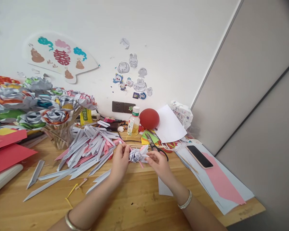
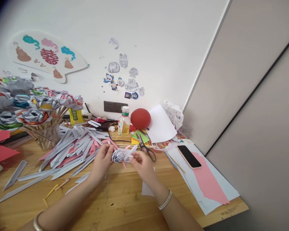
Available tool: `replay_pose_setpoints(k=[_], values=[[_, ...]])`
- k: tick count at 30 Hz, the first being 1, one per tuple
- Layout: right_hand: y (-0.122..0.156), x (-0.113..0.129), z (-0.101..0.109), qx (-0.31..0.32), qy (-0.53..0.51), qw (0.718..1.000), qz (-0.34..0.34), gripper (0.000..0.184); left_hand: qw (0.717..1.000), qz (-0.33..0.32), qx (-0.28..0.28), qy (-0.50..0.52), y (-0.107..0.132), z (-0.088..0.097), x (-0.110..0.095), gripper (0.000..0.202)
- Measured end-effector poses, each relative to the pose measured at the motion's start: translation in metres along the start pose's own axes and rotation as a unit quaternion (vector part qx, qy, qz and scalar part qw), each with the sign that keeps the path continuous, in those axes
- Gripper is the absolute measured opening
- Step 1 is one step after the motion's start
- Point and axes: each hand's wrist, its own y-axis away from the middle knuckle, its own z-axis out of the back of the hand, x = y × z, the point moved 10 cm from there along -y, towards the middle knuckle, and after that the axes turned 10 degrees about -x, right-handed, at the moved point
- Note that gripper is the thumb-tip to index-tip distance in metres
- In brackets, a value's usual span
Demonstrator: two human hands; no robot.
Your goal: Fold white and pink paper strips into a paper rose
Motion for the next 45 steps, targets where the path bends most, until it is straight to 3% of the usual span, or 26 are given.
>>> replay_pose_setpoints(k=[2, 4, 7, 10, 13, 16, 19, 22, 25, 29, 36, 45], values=[[0.001, -0.007, -0.009, 0.028, -0.046, 0.998, -0.031, 0.021, 1.0, 0.016, 0.0, 0.025, 0.002, -0.002, 0.001, 0.024], [-0.001, -0.008, -0.004, 0.003, -0.084, 0.995, -0.051, 0.019, 0.997, 0.044, 0.022, 0.052, 0.005, -0.008, 0.004, 0.025], [-0.006, -0.009, 0.012, -0.061, -0.124, 0.987, -0.084, 0.019, 0.989, 0.09, 0.095, 0.066, 0.01, -0.024, 0.012, 0.025], [-0.011, -0.01, 0.019, -0.07, -0.121, 0.986, -0.089, 0.018, 0.984, 0.092, 0.153, 0.019, 0.014, -0.032, 0.017, 0.023], [-0.011, -0.005, 0.017, -0.04, -0.059, 0.996, -0.048, 0.016, 0.99, 0.013, 0.131, -0.053, 0.009, -0.024, 0.005, 0.024], [-0.008, 0.002, 0.01, -0.017, 0.019, 1.0, 0.009, 0.013, 0.98, -0.12, 0.106, -0.117, 0.009, -0.019, -0.023, 0.025], [-0.004, 0.009, 0.007, -0.026, 0.073, 0.996, 0.054, 0.012, 0.937, -0.277, 0.137, -0.165, 0.024, -0.03, -0.049, 0.019], [-0.002, 0.015, 0.005, -0.037, 0.104, 0.99, 0.085, 0.014, 0.905, -0.345, 0.156, -0.196, 0.037, -0.039, -0.053, 0.017], [-0.002, 0.017, 0.008, -0.06, 0.122, 0.986, 0.099, 0.015, 0.914, -0.318, 0.153, -0.201, 0.037, -0.04, -0.044, 0.016], [0.0, 0.02, 0.012, -0.084, 0.145, 0.979, 0.113, 0.013, 0.946, -0.231, 0.151, -0.17, 0.033, -0.038, -0.031, 0.013], [0.003, 0.027, 0.01, -0.088, 0.155, 0.974, 0.137, 0.012, 0.974, -0.116, 0.157, -0.113, 0.027, -0.038, -0.018, 0.013], [0.002, 0.023, 0.011, -0.088, 0.137, 0.98, 0.117, 0.008, 0.97, -0.129, 0.17, -0.117, 0.031, -0.04, -0.024, 0.018]])
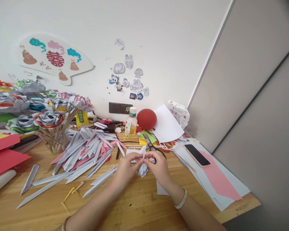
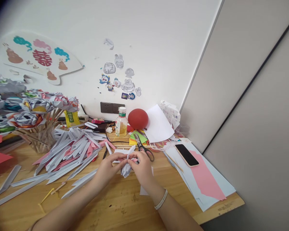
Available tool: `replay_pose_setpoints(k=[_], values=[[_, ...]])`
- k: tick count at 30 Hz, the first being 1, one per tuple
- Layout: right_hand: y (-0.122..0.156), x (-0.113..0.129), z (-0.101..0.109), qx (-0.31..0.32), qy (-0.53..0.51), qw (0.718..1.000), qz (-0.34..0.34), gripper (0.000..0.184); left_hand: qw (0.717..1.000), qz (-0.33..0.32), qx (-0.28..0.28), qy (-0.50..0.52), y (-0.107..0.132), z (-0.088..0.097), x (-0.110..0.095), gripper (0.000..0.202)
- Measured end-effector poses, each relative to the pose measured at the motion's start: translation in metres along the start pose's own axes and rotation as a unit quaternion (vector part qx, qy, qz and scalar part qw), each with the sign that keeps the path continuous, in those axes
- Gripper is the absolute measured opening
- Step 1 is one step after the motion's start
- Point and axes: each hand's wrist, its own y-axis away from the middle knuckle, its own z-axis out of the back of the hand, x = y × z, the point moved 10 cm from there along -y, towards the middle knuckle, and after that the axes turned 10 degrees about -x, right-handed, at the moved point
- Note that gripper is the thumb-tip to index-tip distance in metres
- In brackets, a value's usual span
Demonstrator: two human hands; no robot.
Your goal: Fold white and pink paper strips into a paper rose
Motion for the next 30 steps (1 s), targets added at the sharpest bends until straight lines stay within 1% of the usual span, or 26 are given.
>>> replay_pose_setpoints(k=[5, 9, 15, 20, 30], values=[[0.001, 0.0, -0.001, 0.008, 0.005, 1.0, -0.015, 0.006, 0.999, 0.036, -0.009, 0.015, 0.002, 0.002, 0.001, 0.018], [0.002, 0.011, 0.004, -0.01, 0.006, 1.0, 0.017, 0.006, 0.998, 0.058, -0.022, 0.01, 0.003, 0.005, 0.004, 0.018], [0.004, 0.033, 0.017, -0.043, 0.007, 0.995, 0.092, 0.009, 0.999, 0.008, -0.02, 0.032, 0.004, 0.009, -0.012, 0.018], [0.005, 0.041, 0.018, -0.043, 0.02, 0.99, 0.131, 0.01, 0.999, -0.028, -0.023, 0.035, 0.005, 0.011, -0.021, 0.016], [0.005, 0.039, 0.014, -0.026, 0.018, 0.99, 0.139, 0.009, 0.999, -0.021, -0.012, 0.037, 0.005, 0.009, -0.017, 0.017]])
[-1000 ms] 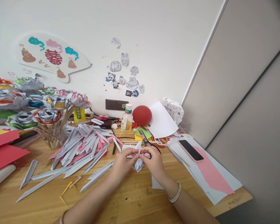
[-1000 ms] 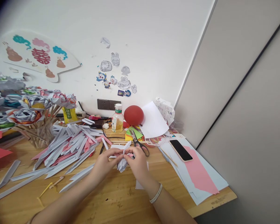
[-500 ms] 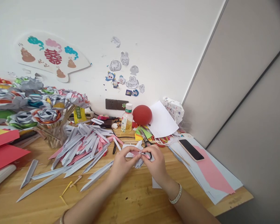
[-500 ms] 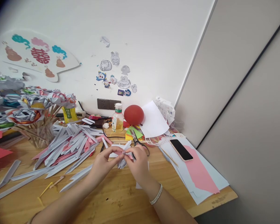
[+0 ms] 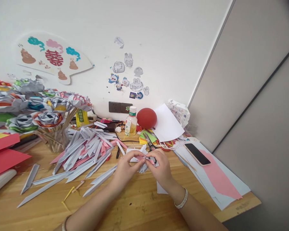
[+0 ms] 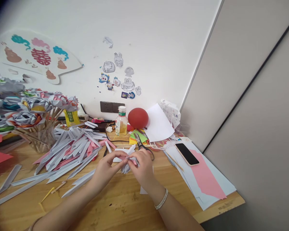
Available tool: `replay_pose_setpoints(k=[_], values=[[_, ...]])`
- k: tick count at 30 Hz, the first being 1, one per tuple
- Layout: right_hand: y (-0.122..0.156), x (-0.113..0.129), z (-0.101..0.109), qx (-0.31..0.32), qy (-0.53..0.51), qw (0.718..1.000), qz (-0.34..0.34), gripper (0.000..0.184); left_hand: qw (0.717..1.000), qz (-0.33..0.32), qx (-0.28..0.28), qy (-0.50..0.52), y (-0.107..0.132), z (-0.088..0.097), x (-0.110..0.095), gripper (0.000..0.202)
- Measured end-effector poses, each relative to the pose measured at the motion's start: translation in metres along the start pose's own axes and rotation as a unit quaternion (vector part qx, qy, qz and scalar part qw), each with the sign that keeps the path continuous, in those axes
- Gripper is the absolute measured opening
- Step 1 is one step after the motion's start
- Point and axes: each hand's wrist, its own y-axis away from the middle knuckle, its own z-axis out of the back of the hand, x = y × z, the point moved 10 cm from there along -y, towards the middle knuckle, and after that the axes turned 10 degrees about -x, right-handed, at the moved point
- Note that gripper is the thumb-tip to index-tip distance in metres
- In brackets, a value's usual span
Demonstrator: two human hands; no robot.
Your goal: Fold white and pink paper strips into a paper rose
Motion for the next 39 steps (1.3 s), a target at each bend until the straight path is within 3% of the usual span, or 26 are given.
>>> replay_pose_setpoints(k=[7, 17, 22, 26, 32, 39], values=[[-0.001, -0.005, -0.003, 0.027, -0.075, 0.996, -0.03, 0.008, 0.998, -0.057, 0.021, -0.009, -0.003, -0.001, -0.011, 0.012], [0.0, -0.007, -0.005, 0.038, -0.117, 0.992, -0.037, 0.007, 0.995, -0.088, 0.031, -0.031, -0.001, -0.003, -0.019, 0.01], [-0.001, -0.006, -0.005, 0.045, -0.12, 0.991, -0.042, 0.003, 0.997, -0.065, 0.039, -0.029, -0.005, -0.003, -0.015, 0.009], [0.001, -0.013, -0.012, 0.074, -0.145, 0.982, -0.092, 0.006, 0.996, 0.003, 0.079, 0.028, -0.007, -0.011, 0.0, 0.014], [0.016, -0.043, -0.034, 0.135, -0.19, 0.941, -0.246, 0.016, 0.977, 0.114, 0.154, 0.092, -0.001, -0.025, 0.019, 0.025], [0.051, -0.052, -0.064, 0.238, -0.279, 0.835, -0.41, 0.026, 0.938, 0.202, 0.275, 0.07, 0.019, -0.042, 0.05, 0.034]])
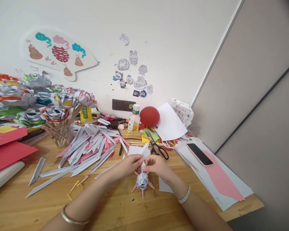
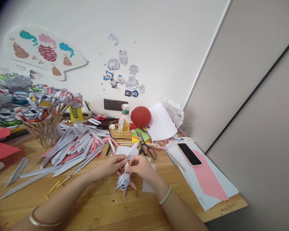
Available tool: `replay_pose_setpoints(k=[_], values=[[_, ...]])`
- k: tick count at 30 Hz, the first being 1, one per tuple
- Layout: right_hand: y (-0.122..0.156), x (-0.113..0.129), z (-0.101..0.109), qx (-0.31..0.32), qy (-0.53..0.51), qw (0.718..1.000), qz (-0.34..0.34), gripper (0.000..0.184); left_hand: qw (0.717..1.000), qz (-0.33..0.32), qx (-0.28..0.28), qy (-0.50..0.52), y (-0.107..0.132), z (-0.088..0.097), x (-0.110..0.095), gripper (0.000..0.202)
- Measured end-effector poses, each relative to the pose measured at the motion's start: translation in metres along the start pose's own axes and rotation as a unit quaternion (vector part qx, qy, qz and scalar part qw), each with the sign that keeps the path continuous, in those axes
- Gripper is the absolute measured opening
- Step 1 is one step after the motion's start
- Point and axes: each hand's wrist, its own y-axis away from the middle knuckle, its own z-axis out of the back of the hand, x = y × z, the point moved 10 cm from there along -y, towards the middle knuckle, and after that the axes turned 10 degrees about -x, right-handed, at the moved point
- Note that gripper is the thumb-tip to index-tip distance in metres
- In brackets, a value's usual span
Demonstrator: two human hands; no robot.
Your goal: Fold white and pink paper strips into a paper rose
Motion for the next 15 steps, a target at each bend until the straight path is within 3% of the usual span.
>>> replay_pose_setpoints(k=[4, 7, 11, 15], values=[[0.0, -0.009, -0.004, 0.016, -0.026, 0.999, -0.036, 0.026, 0.997, 0.025, 0.048, 0.048, 0.002, -0.006, 0.011, 0.032], [-0.002, -0.009, 0.0, 0.014, -0.034, 0.999, -0.035, 0.026, 0.996, 0.027, 0.042, 0.08, 0.001, -0.006, 0.01, 0.031], [-0.006, -0.004, 0.007, -0.01, -0.021, 1.0, -0.007, 0.025, 0.998, -0.027, -0.062, 0.001, -0.004, 0.007, -0.003, 0.027], [-0.007, 0.0, 0.011, -0.031, -0.008, 0.999, 0.018, 0.023, 0.97, -0.117, -0.152, -0.147, -0.001, 0.018, -0.023, 0.022]])
